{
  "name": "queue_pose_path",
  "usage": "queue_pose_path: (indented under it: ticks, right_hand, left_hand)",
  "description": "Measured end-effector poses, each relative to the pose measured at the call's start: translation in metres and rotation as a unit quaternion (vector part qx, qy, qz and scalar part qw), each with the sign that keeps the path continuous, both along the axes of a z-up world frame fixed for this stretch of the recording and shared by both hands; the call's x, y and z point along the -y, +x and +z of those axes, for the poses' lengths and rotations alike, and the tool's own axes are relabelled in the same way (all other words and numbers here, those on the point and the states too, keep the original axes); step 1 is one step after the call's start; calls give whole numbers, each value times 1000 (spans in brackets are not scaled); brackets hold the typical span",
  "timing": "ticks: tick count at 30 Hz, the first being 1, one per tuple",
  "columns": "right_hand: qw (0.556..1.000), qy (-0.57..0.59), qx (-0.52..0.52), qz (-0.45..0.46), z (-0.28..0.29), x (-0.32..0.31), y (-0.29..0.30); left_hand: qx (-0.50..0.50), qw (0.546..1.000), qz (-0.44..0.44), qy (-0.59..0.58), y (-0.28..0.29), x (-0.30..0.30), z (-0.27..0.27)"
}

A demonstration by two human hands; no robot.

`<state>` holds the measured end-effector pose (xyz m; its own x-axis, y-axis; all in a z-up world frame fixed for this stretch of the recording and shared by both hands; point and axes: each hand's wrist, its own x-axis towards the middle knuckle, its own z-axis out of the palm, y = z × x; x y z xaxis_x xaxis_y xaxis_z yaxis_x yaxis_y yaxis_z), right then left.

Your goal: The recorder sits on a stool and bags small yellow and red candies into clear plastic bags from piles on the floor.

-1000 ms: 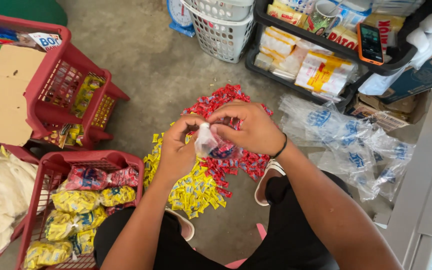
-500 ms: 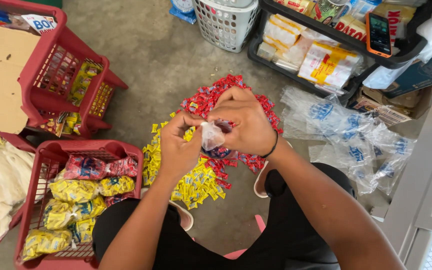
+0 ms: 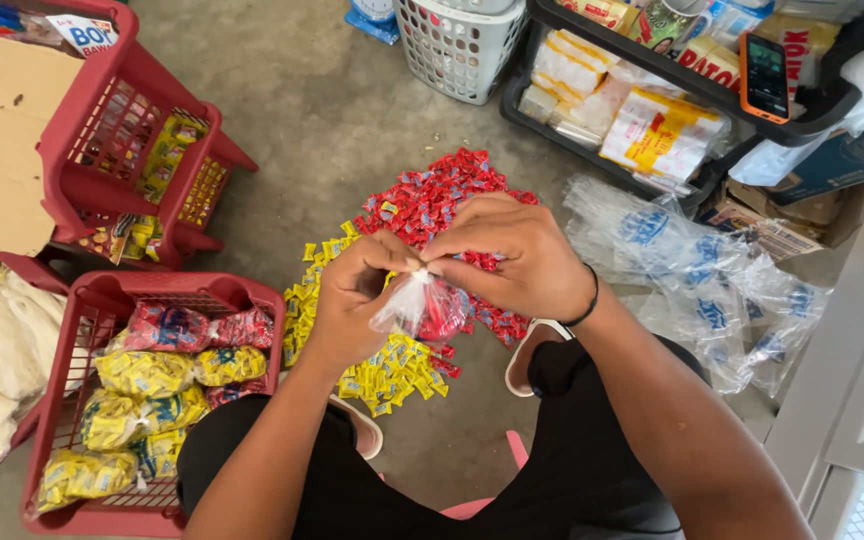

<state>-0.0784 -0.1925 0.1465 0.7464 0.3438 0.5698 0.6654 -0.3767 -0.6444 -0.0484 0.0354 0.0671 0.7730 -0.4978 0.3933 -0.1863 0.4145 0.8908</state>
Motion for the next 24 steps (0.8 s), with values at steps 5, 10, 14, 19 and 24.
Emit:
queue_pose_path:
  ticks: [5, 10, 14, 19, 24]
  right_hand:
    - [998, -27, 48, 38, 8, 2, -2]
    - [989, -94, 112, 22, 9, -9, -9]
    - [974, -133, 182, 19, 7, -21, -11]
    - [950, -174, 258, -20, 14, -12, -6]
    - [937, -199, 270, -100, 10, 4, -1]
  left_hand:
    - [-56, 998, -28, -10, 3, -3, 7]
    - [-86, 989, -77, 90, 15, -19, 4]
    - [-72, 974, -125, 175, 20, -40, -13]
    - [-77, 962, -185, 184, 15, -14, 3]
    - [-71, 954, -187, 222, 19, -13, 4]
